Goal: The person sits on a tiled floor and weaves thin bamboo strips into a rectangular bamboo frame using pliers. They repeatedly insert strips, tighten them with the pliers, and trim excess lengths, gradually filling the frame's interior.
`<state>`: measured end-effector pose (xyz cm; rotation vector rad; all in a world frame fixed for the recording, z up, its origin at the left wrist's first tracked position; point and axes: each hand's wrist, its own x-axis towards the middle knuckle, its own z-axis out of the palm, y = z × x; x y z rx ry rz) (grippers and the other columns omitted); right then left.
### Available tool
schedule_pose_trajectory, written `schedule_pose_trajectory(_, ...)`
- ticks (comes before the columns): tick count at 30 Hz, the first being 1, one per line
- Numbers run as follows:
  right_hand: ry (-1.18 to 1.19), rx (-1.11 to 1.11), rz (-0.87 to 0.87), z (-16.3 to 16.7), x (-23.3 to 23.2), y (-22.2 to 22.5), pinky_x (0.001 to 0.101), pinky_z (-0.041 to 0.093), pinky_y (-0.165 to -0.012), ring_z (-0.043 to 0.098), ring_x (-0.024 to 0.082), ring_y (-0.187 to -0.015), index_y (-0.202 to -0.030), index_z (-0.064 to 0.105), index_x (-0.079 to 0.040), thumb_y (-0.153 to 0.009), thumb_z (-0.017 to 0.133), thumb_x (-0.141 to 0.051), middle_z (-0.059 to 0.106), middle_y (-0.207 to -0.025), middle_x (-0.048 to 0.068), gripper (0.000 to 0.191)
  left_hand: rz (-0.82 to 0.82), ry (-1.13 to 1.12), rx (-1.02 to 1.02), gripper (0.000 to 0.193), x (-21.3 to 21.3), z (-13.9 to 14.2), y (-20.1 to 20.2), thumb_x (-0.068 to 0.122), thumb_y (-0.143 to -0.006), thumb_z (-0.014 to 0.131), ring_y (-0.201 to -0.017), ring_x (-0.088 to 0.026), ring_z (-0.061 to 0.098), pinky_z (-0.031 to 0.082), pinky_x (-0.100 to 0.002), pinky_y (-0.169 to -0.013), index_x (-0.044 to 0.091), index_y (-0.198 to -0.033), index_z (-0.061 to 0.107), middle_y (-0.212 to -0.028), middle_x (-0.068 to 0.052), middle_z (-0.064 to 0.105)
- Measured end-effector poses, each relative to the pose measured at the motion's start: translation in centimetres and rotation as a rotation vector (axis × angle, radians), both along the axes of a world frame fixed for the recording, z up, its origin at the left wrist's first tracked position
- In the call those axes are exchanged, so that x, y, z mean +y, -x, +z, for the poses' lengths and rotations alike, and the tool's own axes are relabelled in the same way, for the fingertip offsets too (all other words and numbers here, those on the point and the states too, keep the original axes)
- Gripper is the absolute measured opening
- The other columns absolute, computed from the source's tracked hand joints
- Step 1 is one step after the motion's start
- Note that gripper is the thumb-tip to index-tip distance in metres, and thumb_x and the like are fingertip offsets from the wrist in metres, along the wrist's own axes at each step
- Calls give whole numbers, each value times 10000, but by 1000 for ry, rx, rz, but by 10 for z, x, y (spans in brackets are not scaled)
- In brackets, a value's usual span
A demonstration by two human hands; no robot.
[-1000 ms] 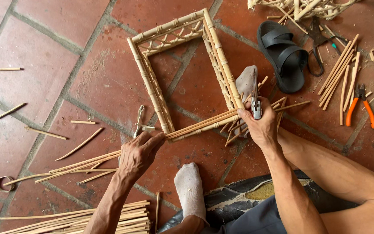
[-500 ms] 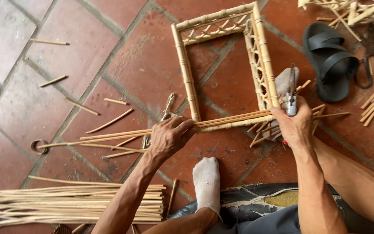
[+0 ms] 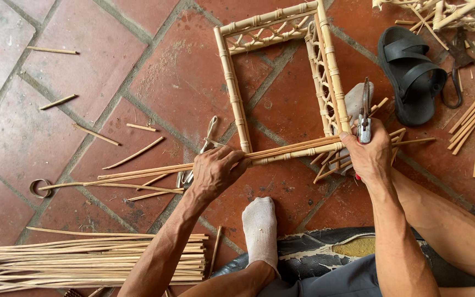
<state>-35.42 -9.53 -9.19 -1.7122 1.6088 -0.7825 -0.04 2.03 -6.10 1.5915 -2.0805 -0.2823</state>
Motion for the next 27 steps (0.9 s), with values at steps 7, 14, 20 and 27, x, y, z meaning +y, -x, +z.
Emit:
schedule_pose_trajectory(7, 227, -35, -86, 35, 75, -7, 350, 585, -746, 626, 165, -830, -1279, 578, 11, -1041, 689, -101, 636, -1052, 96, 285, 62, 205, -7, 176, 1, -3, -2, 309, -942, 793, -632, -78, 655, 485, -236, -467, 138, -934, 751, -818, -2, 747)
schedule_pose_trajectory(14, -456, -122, 94, 36, 155, -44, 340, 458, -380, 505, 167, -501, -1385, 575, -56, -895, 691, -87, 604, -778, 75, 505, 64, 238, 16, 152, 4, 17, 69, 270, -945, 790, -666, -71, 641, 531, -267, -563, 149, -921, 701, -784, 22, 698)
schedule_pose_trajectory(20, -306, -285, 166, 38, 168, -50, 358, 578, -708, 655, 179, -846, -1453, 440, 43, -858, 690, -46, 618, -1005, 77, 651, -30, 163, 33, 181, 1, 24, 121, 310, -946, 745, -658, -111, 600, 486, -300, -549, 135, -928, 701, -775, 17, 657)
schedule_pose_trajectory(27, -248, -309, 136, -4, 181, -25, 330, 593, -626, 664, 164, -722, -1199, 557, 3, -914, 697, -100, 644, -836, 66, 334, -163, 34, -72, 263, 4, 0, 141, 379, -975, 701, -567, -113, 516, 409, -303, -437, 125, -906, 710, -757, -15, 647)
